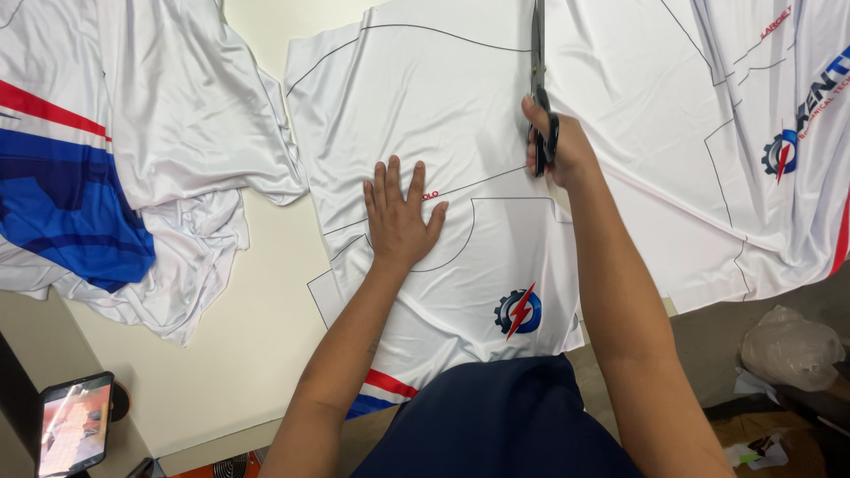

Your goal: The person uses large shears to cut a white polo shirt along pre-drawn black outlines on a white worktable. They trim the side seams and bottom hem, then reposition the fabric to continue cutting along the marked lines. Cut fabric pieces are moved aside as the cutting progresses.

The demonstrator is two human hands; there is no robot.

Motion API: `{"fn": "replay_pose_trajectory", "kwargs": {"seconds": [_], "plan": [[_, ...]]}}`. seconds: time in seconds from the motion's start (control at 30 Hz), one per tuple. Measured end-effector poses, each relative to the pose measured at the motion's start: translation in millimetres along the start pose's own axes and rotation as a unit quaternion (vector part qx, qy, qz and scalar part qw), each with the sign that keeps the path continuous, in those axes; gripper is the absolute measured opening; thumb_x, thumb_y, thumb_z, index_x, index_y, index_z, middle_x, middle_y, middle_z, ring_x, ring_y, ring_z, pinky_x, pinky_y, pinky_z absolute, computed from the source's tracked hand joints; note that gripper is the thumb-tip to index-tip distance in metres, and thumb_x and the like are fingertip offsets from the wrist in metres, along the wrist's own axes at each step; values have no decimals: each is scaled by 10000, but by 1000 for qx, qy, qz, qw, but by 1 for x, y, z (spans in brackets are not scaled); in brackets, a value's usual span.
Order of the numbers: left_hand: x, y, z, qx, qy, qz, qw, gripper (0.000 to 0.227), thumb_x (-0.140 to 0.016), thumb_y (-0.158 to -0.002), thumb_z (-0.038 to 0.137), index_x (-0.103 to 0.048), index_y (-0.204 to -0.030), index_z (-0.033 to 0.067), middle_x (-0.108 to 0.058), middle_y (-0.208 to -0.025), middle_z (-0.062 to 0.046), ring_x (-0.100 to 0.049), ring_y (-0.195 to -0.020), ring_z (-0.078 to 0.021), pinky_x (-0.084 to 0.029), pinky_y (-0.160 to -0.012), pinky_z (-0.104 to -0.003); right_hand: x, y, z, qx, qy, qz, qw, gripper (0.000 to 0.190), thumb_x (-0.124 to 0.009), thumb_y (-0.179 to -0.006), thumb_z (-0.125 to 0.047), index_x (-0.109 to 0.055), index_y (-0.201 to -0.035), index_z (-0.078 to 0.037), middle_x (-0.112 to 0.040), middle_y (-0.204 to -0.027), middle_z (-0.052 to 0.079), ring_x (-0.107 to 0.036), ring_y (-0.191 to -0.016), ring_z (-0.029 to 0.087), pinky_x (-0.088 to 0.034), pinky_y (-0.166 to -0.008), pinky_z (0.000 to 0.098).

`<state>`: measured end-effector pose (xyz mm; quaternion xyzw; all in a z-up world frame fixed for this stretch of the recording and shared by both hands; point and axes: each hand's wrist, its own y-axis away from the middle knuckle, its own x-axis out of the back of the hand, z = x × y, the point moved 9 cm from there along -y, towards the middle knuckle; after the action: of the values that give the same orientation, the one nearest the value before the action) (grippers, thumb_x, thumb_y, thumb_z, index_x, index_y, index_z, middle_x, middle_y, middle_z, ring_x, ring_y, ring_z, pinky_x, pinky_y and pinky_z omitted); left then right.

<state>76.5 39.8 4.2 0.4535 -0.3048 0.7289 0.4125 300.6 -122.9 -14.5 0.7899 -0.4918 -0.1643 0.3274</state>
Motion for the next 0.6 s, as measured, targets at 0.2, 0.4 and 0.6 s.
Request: {"fn": "replay_pose_trajectory", "kwargs": {"seconds": [0.2, 0.4, 0.6], "plan": [[3, -2, 0, 0, 3, 9, 1000, 718, -624, -960, 524, -452, -1555, 163, -299, -1623, -240, -224, -1525, -452, -156, -1223, -640, -3, -23, -31, 34, 29, 32, 998, 581, -815, -823, -570, -513, -679, -96, -485, -520, 32, -480, -393, 151, -426, -377, 299], [1, -1, 0, 3, 1, 12, 1000, 703, -616, -965, 519, -461, -1549, 161, -311, -1624, -241, -234, -1528, -447, -163, -1229, -630, -4, -13, -43, 67, 25, 35, 997, 512, -845, -856, -445, -525, -675, -89, -508, -510, 40, -458, -370, 135, -367, -352, 291], [12, 2, -23, 22, -24, 28, 999, 725, -610, -974, 548, -457, -1557, 145, -317, -1617, -259, -245, -1520, -453, -163, -1230, -614, 21, 34, -14, 118, -16, -15, 993, 386, -784, -904, -313, -562, -703, -70, -528, -535, 24, -477, -398, 113, -375, -376, 275]]}}
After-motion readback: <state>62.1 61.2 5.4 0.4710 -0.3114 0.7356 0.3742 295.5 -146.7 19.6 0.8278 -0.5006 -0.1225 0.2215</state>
